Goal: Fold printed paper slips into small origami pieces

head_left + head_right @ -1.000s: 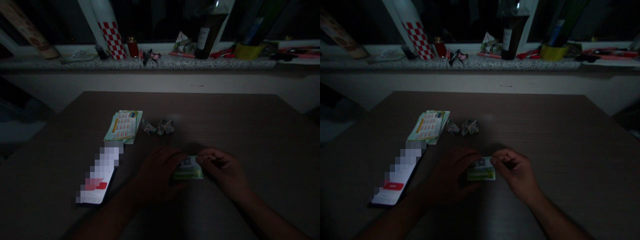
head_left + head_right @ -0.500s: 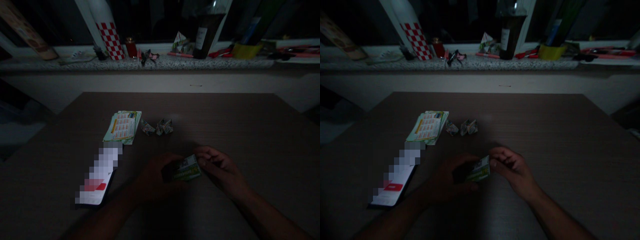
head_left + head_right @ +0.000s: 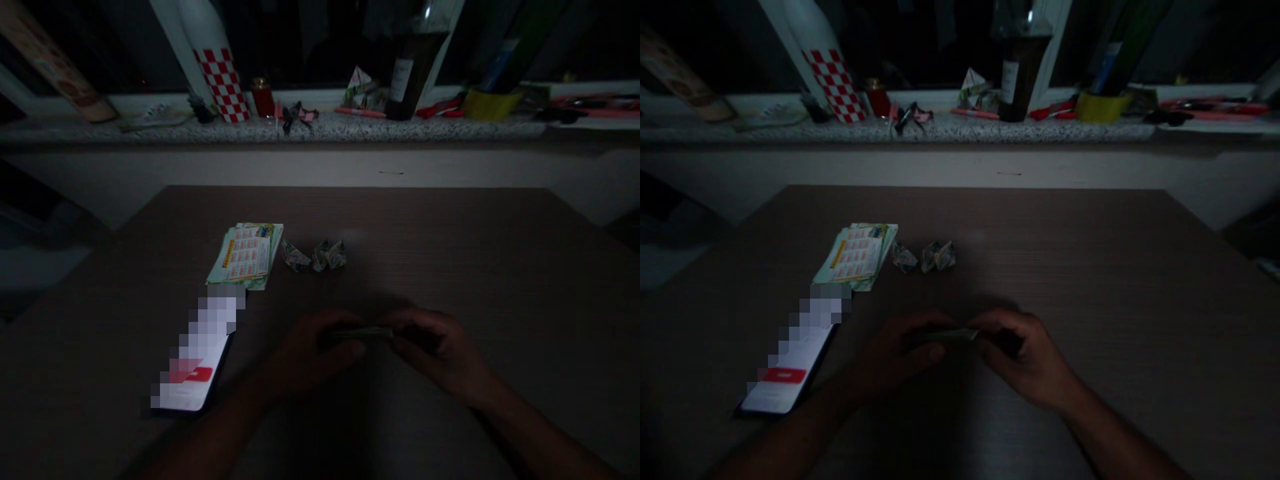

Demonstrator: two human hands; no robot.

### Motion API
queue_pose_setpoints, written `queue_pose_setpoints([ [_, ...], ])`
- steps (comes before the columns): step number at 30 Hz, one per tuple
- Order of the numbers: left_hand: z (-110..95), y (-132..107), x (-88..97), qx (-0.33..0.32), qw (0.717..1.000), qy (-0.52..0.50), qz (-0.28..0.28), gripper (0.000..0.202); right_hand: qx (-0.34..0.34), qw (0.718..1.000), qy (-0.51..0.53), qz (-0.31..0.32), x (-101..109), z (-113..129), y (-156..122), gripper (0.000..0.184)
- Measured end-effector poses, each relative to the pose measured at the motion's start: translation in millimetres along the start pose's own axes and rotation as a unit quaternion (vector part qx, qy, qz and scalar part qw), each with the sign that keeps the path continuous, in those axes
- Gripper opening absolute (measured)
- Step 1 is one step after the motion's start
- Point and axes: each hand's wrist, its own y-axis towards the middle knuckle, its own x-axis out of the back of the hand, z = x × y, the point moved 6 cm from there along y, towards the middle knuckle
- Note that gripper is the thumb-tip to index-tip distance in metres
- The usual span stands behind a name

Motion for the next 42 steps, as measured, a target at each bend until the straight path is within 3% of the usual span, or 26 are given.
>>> queue_pose_setpoints([
  [7,2,1,0.8,-0.006,1.000,-0.013,0.012,0.032,-0.023,0.999,0.026,-0.006,5,-1,3,0.011],
  [16,6,2,1.9,-0.011,0.999,-0.032,0.015,0.030,-0.060,0.995,0.075,0.036,-9,-10,4,0.013],
  [20,4,2,4.2,-0.030,0.999,0.014,0.019,0.028,-0.056,0.996,0.049,0.054,-12,-9,7,0.009],
  [25,-1,2,9.2,-0.087,0.991,0.105,-0.008,0.034,-0.036,0.998,-0.036,0.024,-12,-10,9,0.009],
  [32,-2,-3,15.0,-0.139,0.960,0.225,-0.093,0.051,-0.003,0.991,-0.128,-0.029,-9,-9,10,0.012],
  [36,-14,-8,13.1,-0.180,0.919,0.323,-0.135,0.051,0.004,0.989,-0.140,-0.044,-5,-9,12,0.010],
  [40,-31,-14,0.9,-0.268,0.870,0.393,-0.131,0.034,0.004,0.987,-0.150,-0.049,-5,-9,13,0.009],
  [42,-33,-15,-6.1,-0.284,0.861,0.406,-0.112,0.028,0.002,0.986,-0.159,-0.051,-5,-10,13,0.008],
])
